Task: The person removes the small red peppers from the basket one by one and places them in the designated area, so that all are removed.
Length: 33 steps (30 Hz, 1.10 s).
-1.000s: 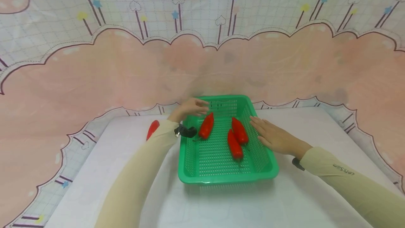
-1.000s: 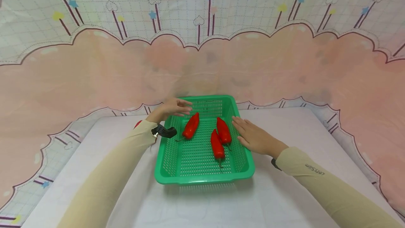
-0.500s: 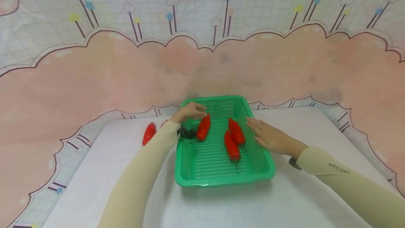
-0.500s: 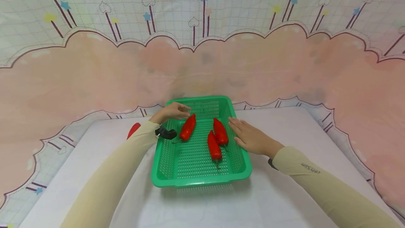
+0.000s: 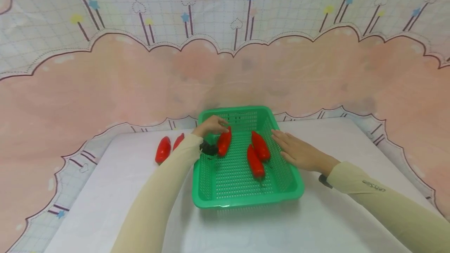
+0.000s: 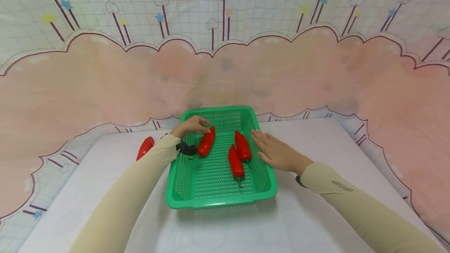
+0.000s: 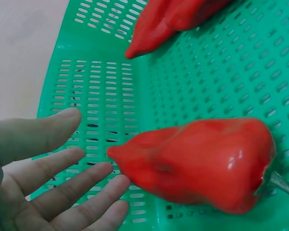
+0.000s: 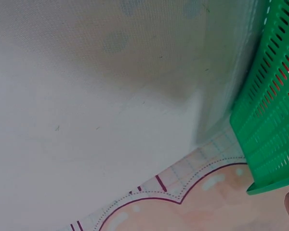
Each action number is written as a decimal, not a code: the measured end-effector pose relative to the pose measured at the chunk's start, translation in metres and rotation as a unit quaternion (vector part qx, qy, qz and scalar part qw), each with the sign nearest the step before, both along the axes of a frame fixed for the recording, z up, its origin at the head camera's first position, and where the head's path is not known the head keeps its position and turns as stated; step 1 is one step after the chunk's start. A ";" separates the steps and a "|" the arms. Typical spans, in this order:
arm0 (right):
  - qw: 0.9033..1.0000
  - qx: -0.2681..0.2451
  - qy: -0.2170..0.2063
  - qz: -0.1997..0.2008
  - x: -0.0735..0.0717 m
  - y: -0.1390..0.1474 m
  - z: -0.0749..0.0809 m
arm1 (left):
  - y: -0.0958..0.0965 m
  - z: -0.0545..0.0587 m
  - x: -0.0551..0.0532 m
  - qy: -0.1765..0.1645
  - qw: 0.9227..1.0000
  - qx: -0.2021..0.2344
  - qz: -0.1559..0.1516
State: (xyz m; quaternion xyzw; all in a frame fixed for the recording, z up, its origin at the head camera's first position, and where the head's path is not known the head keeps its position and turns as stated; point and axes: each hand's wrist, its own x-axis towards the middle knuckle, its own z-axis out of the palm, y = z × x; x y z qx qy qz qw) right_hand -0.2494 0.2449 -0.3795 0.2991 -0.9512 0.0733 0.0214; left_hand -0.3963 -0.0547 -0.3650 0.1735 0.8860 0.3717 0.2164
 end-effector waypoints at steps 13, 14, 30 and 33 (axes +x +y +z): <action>1.000 0.001 -0.010 -0.008 0.000 -0.001 0.000 | 0.002 -0.008 -0.003 0.022 1.000 -0.010 0.006; 1.000 0.001 -0.011 -0.008 0.000 -0.002 0.000 | 0.002 -0.008 -0.004 0.021 1.000 -0.016 0.007; 1.000 0.007 -0.015 -0.012 -0.002 -0.001 0.001 | 0.006 -0.009 -0.002 -0.028 0.999 -0.038 -0.008; 1.000 0.009 -0.011 -0.010 -0.002 -0.001 0.000 | 0.001 -0.045 -0.039 -0.039 0.999 -0.022 -0.021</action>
